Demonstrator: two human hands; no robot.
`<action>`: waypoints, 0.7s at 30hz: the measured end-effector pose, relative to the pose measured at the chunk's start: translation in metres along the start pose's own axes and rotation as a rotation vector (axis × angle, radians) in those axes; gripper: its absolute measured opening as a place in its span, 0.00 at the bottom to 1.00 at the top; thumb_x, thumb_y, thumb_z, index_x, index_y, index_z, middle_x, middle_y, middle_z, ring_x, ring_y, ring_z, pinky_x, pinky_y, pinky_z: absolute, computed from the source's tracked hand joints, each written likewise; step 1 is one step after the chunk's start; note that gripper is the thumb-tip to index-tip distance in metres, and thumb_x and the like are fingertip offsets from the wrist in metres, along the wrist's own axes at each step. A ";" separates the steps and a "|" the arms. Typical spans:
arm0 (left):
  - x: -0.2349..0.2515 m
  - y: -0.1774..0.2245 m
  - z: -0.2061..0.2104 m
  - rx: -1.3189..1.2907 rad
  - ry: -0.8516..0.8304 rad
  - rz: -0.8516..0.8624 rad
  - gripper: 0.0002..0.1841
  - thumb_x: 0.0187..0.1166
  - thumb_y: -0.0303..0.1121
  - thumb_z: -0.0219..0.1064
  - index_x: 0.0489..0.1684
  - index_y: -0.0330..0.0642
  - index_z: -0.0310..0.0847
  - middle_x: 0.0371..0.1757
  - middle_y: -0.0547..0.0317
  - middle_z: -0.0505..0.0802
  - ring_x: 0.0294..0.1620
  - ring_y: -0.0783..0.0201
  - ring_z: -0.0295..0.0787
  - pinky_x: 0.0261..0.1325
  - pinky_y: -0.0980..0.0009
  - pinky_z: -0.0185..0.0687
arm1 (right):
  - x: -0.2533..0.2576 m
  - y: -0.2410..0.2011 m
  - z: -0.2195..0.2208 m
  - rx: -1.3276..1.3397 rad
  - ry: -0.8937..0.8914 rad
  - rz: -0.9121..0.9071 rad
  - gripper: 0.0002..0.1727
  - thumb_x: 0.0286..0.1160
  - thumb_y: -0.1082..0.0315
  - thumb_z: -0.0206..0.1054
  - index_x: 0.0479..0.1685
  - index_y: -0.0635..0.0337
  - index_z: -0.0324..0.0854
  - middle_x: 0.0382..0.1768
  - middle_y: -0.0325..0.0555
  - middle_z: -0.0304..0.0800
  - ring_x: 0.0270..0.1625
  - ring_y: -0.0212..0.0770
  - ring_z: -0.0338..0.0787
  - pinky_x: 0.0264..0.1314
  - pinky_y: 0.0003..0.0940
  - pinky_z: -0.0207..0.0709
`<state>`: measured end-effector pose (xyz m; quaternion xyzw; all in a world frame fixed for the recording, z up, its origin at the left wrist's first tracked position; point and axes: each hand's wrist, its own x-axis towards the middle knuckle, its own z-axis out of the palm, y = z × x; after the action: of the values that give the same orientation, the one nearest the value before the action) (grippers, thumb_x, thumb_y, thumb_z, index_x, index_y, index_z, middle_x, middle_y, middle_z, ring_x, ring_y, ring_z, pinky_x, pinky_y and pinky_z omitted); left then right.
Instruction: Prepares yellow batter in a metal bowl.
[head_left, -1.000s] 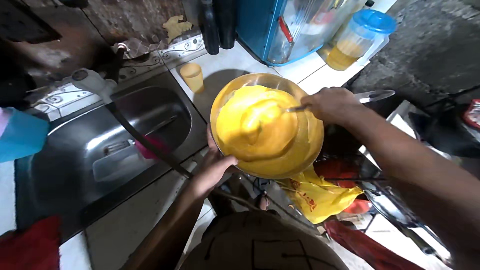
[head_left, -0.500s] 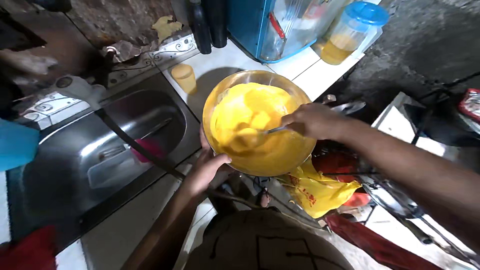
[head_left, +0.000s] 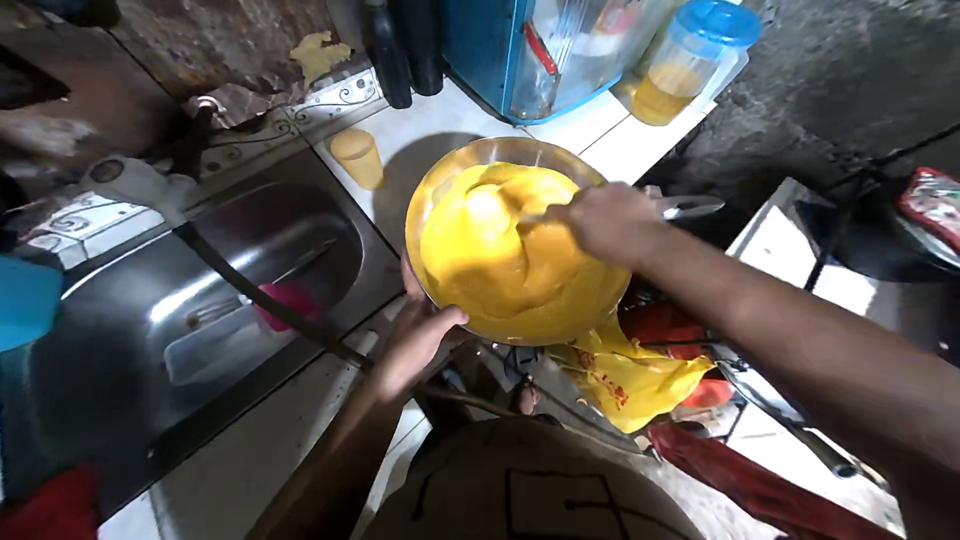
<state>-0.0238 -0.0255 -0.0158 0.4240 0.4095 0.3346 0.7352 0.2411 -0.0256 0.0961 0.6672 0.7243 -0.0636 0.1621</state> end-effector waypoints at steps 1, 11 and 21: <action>0.000 0.000 0.001 0.004 0.007 -0.002 0.60 0.64 0.16 0.64 0.93 0.58 0.17 0.66 0.43 0.83 0.47 0.51 0.95 0.39 0.55 0.96 | -0.004 -0.004 0.004 0.037 0.009 -0.105 0.12 0.79 0.75 0.65 0.55 0.54 0.90 0.39 0.60 0.92 0.47 0.67 0.93 0.46 0.67 0.83; -0.002 0.001 0.015 -0.044 0.084 -0.021 0.63 0.64 0.13 0.63 0.93 0.65 0.14 0.69 0.39 0.80 0.43 0.49 0.95 0.33 0.56 0.95 | -0.018 0.003 0.011 0.070 -0.036 -0.111 0.08 0.83 0.70 0.66 0.52 0.54 0.90 0.35 0.56 0.93 0.45 0.64 0.93 0.46 0.65 0.84; 0.000 -0.004 0.025 -0.098 0.123 -0.017 0.63 0.63 0.13 0.63 0.93 0.60 0.14 0.69 0.37 0.79 0.42 0.48 0.95 0.33 0.55 0.95 | -0.035 0.006 0.007 -0.004 -0.117 -0.028 0.06 0.80 0.70 0.69 0.49 0.52 0.90 0.35 0.53 0.92 0.44 0.61 0.93 0.43 0.62 0.84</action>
<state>-0.0010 -0.0361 -0.0112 0.3627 0.4407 0.3733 0.7314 0.2498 -0.0607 0.1015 0.6520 0.7227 -0.1034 0.2046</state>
